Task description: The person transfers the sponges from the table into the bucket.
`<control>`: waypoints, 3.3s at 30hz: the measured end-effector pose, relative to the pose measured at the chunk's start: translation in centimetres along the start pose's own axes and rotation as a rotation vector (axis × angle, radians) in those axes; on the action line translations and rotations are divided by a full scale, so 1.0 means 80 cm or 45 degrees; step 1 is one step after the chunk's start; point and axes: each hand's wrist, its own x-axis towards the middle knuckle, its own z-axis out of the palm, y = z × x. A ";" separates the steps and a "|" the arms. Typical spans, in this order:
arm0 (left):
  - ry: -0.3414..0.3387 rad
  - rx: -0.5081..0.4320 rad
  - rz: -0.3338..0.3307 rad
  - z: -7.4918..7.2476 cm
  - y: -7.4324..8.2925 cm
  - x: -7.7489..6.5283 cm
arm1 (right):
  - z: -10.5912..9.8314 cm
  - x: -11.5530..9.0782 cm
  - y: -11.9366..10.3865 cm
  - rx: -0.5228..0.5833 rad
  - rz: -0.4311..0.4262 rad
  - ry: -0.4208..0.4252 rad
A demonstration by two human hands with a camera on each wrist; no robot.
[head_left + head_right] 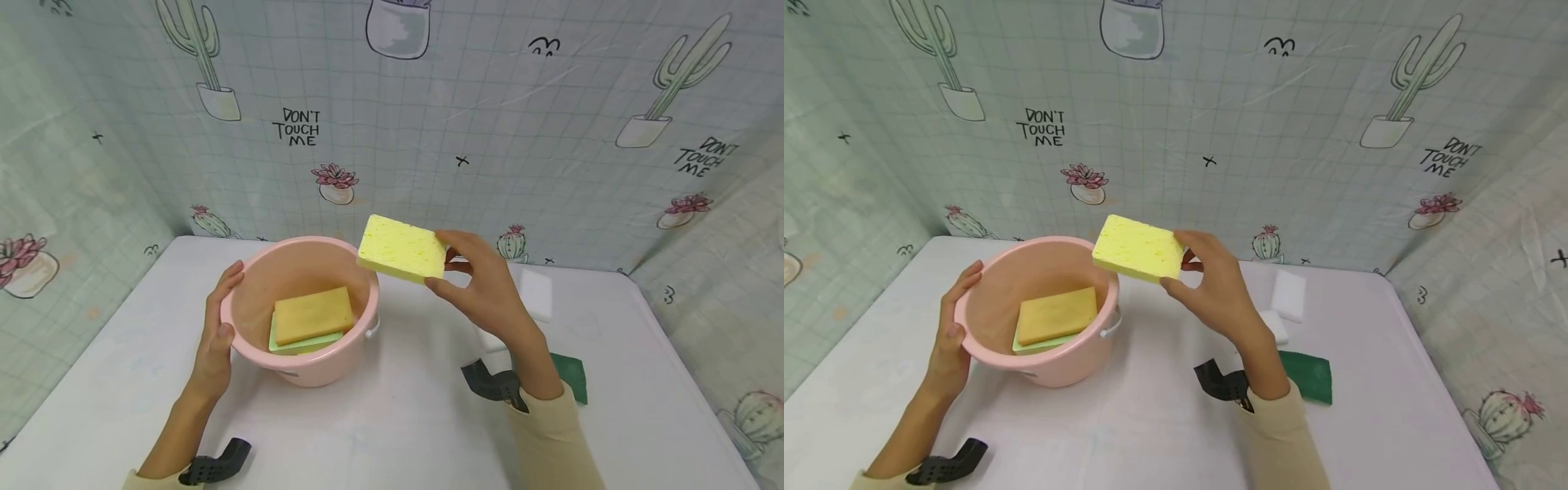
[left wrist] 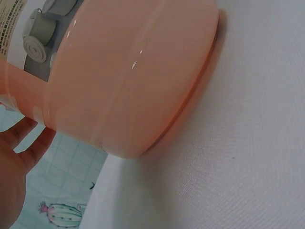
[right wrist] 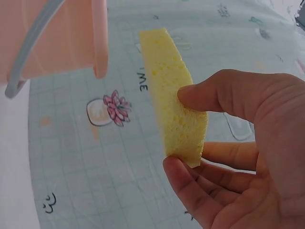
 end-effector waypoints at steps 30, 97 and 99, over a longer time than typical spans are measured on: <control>-0.009 0.022 -0.004 -0.001 0.001 0.001 | 0.091 0.053 -0.061 -0.099 -0.087 -0.400; -0.015 -0.046 0.024 0.002 -0.002 -0.001 | 0.123 0.060 -0.076 -0.467 -0.077 -0.687; -0.018 -0.054 0.022 0.002 -0.001 0.000 | 0.120 0.057 -0.076 -0.469 -0.078 -0.678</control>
